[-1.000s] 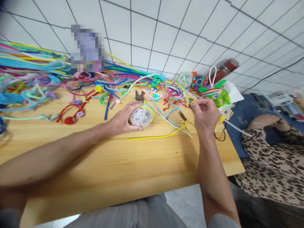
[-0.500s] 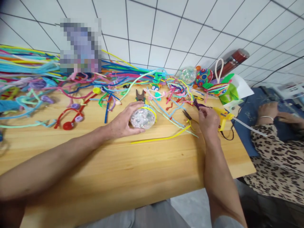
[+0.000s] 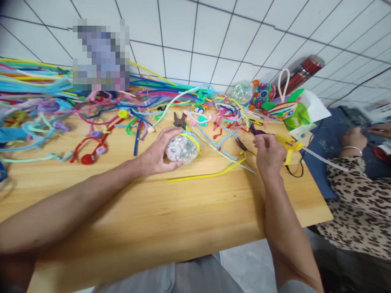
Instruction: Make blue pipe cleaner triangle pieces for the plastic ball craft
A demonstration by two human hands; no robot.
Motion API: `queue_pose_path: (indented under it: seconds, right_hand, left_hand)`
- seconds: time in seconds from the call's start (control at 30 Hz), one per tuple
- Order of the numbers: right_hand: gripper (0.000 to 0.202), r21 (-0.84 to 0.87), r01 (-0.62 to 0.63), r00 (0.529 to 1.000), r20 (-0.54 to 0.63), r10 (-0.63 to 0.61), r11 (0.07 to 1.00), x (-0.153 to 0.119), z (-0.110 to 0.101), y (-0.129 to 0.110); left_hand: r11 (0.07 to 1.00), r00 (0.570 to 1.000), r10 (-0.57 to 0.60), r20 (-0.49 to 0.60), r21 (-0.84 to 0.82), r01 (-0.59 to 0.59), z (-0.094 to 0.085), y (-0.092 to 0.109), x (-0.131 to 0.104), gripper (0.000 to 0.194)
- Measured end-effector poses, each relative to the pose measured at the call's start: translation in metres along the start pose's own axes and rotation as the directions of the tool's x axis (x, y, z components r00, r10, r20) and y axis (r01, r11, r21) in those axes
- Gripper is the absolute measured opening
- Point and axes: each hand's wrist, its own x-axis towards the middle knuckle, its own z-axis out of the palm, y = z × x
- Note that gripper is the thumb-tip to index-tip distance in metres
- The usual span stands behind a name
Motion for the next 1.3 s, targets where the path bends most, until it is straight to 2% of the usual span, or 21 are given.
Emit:
queue_pose_path:
  seconds: [0.03,0.07,0.1,0.17,0.23,0.3,0.37,0.5,0.57,0.7,0.77,0.83,0.93,0.97,1.0,1.03,1.1,1.17,1.2,1.23,1.3]
  right_hand:
    - [0.015,0.003,0.047,0.999,0.017,-0.047,0.999,-0.007,0.001,-0.011]
    - [0.015,0.019,0.16,0.986,0.051,-0.161,0.987,-0.016,0.003,-0.023]
    - [0.016,0.049,0.299,0.947,0.109,-0.303,0.953,-0.025,0.006,-0.037]
    - [0.017,0.135,0.541,0.802,0.212,-0.558,0.83,-0.045,0.014,-0.065]
    - [0.03,0.183,0.703,0.646,0.242,-0.724,0.688,-0.062,0.024,-0.089]
    - [0.048,0.175,0.777,0.555,0.263,-0.79,0.604,-0.074,0.034,-0.104]
    - [0.056,0.158,0.814,0.515,0.25,-0.82,0.559,-0.081,0.04,-0.11]
    - [0.052,0.18,0.857,0.451,0.189,-0.872,0.482,-0.086,0.041,-0.104]
    - [0.055,0.193,0.854,0.46,0.156,-0.874,0.484,-0.085,0.04,-0.099]
    - [0.065,0.19,0.789,0.571,0.126,-0.811,0.585,-0.082,0.043,-0.093]
    - [0.068,0.188,0.759,0.602,0.163,-0.782,0.623,-0.081,0.046,-0.092]
    - [0.068,0.212,0.766,0.574,0.196,-0.795,0.606,-0.082,0.048,-0.092]
    - [0.059,0.284,0.809,0.479,0.192,-0.857,0.515,-0.086,0.044,-0.093]
    - [0.056,0.301,0.811,0.469,0.179,-0.865,0.502,-0.088,0.042,-0.094]
    - [0.052,0.312,0.802,0.484,0.163,-0.86,0.51,-0.089,0.04,-0.095]
    - [0.047,0.321,0.776,0.526,0.147,-0.838,0.543,-0.091,0.039,-0.095]
    - [0.032,0.372,0.662,0.663,0.113,-0.74,0.651,-0.091,0.039,-0.097]
    - [0.014,0.486,0.451,0.812,0.124,-0.57,0.749,-0.091,0.043,-0.097]
    - [0.006,0.55,0.322,0.867,0.157,-0.474,0.771,-0.091,0.045,-0.098]
    - [0.002,0.604,0.197,0.899,0.202,-0.387,0.772,-0.09,0.047,-0.098]
    - [0.013,0.671,0.005,0.916,0.294,-0.273,0.742,-0.089,0.05,-0.098]
  left_hand:
    - [1.0,1.0,0.0,0.003,-0.003,0.0,0.0,0.0,0.0,0.089]
    - [1.0,1.0,-0.001,0.008,-0.004,0.001,0.0,0.001,0.0,0.089]
    - [1.0,1.0,-0.002,0.012,-0.004,0.002,0.0,0.001,0.0,0.089]
    - [1.0,1.0,0.006,0.011,-0.007,-0.006,0.001,0.0,0.0,0.09]
    - [1.0,1.0,0.025,-0.004,-0.013,-0.025,0.002,-0.001,0.0,0.089]
    - [0.999,0.999,0.041,-0.017,-0.019,-0.041,0.002,-0.002,0.0,0.09]
    - [0.999,0.999,0.048,-0.01,-0.022,-0.048,0.003,-0.003,-0.001,0.092]
    - [0.998,0.999,0.053,0.004,-0.019,-0.053,0.003,-0.003,-0.001,0.095]
    - [0.998,0.999,0.054,-0.003,-0.019,-0.054,0.003,-0.002,0.0,0.094]
    - [0.998,0.998,0.055,-0.003,-0.023,-0.055,0.001,0.0,0.002,0.09]
    - [0.998,0.998,0.058,-0.004,-0.024,-0.058,0.001,-0.001,0.002,0.09]
    - [0.998,0.998,0.063,0.001,-0.019,-0.063,0.002,-0.002,0.001,0.093]
    - [0.999,0.999,0.052,0.015,0.0,-0.052,0.002,-0.003,0.0,0.095]
    - [0.999,0.999,0.045,0.015,0.005,-0.045,0.002,-0.003,0.0,0.094]
    - [0.999,0.999,0.037,0.015,0.009,-0.037,0.002,-0.003,0.0,0.094]
    - [0.999,0.999,0.031,0.014,0.01,-0.031,0.002,-0.003,-0.001,0.093]
    - [1.0,1.0,0.025,0.015,0.009,-0.025,0.002,-0.002,-0.001,0.093]
    - [1.0,1.0,0.019,0.018,0.003,-0.02,0.001,-0.001,0.0,0.093]
    - [1.0,1.0,0.018,0.018,-0.001,-0.018,0.001,-0.001,0.0,0.093]
    - [1.0,1.0,0.019,0.016,-0.003,-0.019,0.001,0.0,0.0,0.093]
    - [1.0,1.0,0.022,0.01,-0.003,-0.022,0.001,0.0,0.0,0.092]
